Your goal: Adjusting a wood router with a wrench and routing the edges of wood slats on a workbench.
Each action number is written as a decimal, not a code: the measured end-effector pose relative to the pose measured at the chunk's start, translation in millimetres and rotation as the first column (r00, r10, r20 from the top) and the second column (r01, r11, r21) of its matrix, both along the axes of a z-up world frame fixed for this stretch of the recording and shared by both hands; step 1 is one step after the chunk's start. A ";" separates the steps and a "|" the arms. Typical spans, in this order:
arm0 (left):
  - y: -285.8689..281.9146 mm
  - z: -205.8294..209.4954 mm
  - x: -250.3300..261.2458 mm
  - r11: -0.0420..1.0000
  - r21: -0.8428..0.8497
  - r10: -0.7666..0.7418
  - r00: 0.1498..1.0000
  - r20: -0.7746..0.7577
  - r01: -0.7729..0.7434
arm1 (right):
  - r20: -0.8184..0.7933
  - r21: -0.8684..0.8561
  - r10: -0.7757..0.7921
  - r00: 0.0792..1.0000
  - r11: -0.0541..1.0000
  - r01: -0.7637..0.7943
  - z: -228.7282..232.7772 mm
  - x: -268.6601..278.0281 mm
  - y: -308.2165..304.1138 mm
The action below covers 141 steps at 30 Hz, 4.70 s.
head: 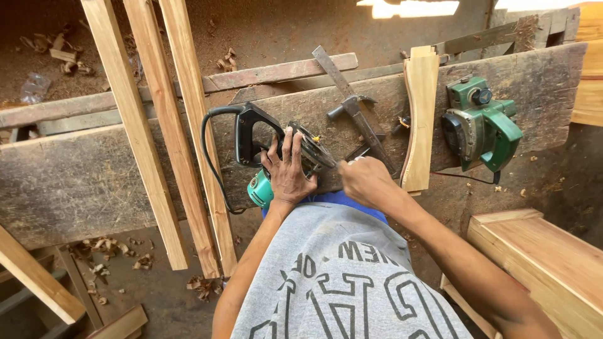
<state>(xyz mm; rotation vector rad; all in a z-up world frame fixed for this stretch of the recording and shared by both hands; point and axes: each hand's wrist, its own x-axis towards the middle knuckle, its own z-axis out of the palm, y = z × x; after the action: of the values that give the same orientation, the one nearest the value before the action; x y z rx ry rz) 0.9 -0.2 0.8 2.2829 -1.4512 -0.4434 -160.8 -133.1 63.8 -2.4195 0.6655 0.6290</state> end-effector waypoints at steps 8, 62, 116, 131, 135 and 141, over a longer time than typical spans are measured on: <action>-1.5 4.0 0.7 0.999 0.047 -0.006 1.000 0.014 0.005 | 0.218 -0.171 -0.122 0.968 0.972 0.161 -136.5 -68.9 26.8; 0.6 0.0 -1.4 1.000 -0.030 0.006 1.000 -0.001 -0.006 | 0.284 -0.178 -0.211 0.935 0.947 0.268 -67.4 -87.7 36.6; 2.4 -3.3 -0.8 1.000 0.025 -0.020 0.999 0.025 0.019 | 0.018 -0.191 -0.176 0.984 0.966 0.177 -171.7 -80.4 56.7; 2.4 -5.7 -2.7 0.999 0.043 -0.034 0.999 0.031 0.033 | 0.153 -0.113 -0.247 0.957 0.958 0.265 45.8 -36.4 4.9; 1.9 0.9 -2.1 0.999 0.025 -0.023 1.000 0.016 0.023 | 0.164 -0.178 -0.109 0.980 0.974 0.138 54.9 21.7 -9.7; -0.4 1.7 -2.1 1.000 0.018 -0.003 1.000 0.017 0.002 | 0.126 -0.211 0.049 0.991 0.977 -0.021 35.6 60.8 -15.8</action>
<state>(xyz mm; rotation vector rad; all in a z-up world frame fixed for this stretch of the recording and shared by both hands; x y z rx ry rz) -1.2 -0.6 2.5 2.3047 -1.4642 -0.4398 -100.0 -148.8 99.4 -2.6457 0.6642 0.4277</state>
